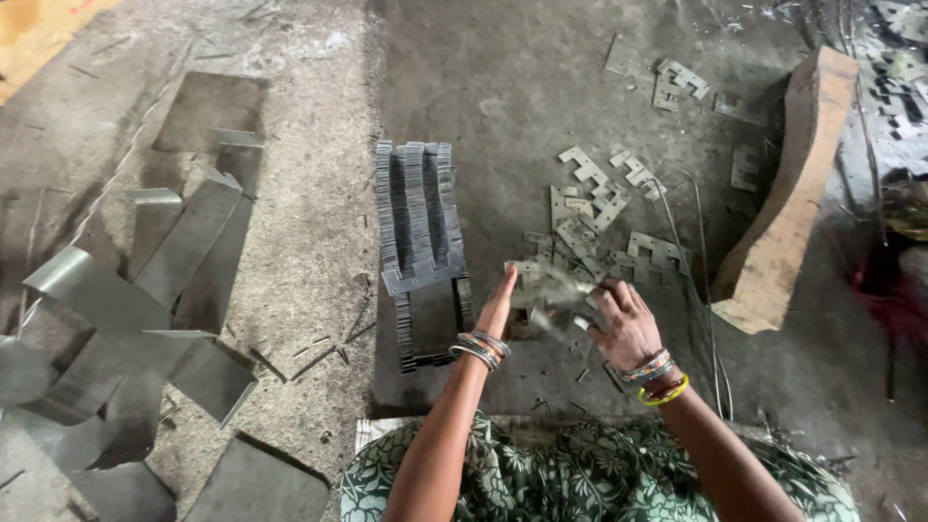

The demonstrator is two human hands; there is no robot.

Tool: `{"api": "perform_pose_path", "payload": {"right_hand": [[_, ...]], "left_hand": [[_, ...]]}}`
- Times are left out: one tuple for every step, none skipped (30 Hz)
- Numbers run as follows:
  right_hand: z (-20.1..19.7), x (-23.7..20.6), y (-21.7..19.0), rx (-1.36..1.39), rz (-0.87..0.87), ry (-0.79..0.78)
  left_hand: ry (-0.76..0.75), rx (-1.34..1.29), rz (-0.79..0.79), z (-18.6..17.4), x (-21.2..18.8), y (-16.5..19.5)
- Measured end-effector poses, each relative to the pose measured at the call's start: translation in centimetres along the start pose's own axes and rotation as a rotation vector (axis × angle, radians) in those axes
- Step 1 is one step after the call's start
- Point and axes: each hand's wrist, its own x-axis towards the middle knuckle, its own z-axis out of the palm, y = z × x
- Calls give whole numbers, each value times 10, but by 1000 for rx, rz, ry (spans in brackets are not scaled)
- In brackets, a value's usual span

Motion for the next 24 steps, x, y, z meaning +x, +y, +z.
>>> {"api": "perform_pose_path", "payload": {"right_hand": [[-3,-4,7,-16,8,-19],[-5,-10,16,-75,20,-118],[-9,-16,27,-133,31,-219],[-11,-24,39,-188,43,-322],[-12,-34,48,-250,-19,-356],[-12,-45,57,-312,-80,-390],[-11,-53,64,-375,-140,-419],[-9,-59,70,-374,-97,-477],[-7,-63,74,-372,-53,-534],[-5,-65,76,-368,-10,-590],[-4,-63,78,-390,-54,-565],[-5,-58,76,-409,-98,-542],[-7,-51,74,-428,-138,-518],[-9,-43,74,-445,-16,-601],[-11,-34,74,-460,106,-684],[-14,-24,73,-474,227,-770],[-19,-14,70,-402,265,-675],[-25,-4,66,-330,303,-581],[-30,7,62,-258,336,-483],[-34,19,56,-60,347,-468],[-37,31,51,139,356,-451],[-40,43,45,339,365,-432],[-40,55,38,430,365,-448],[-38,67,31,520,364,-465]], "left_hand": [[-47,-57,53,0,-2,1],[-104,-262,-96,1,-4,3],[-161,-467,-246,2,-8,5],[-218,-671,-397,4,-11,8],[-218,-684,-394,6,-14,12],[-219,-697,-393,8,-16,16],[-223,-707,-387,10,-17,21],[-239,-782,-424,12,-18,25],[-255,-856,-461,12,-18,30],[-270,-928,-498,13,-19,33],[-257,-890,-463,14,-19,35],[-243,-852,-432,14,-19,36],[-231,-812,-402,15,-19,36],[-202,-802,-415,15,-19,35],[-172,-792,-429,16,-19,32],[-140,-785,-442,16,-18,28],[-145,-792,-407,16,-17,24],[-150,-799,-375,15,-15,19],[-155,-805,-339,14,-12,14],[-99,-574,-282,13,-9,10],[-43,-343,-225,11,-6,6],[10,-112,-169,10,-2,2],[-36,52,36,9,1,0],[-78,217,242,7,3,-3]]}}
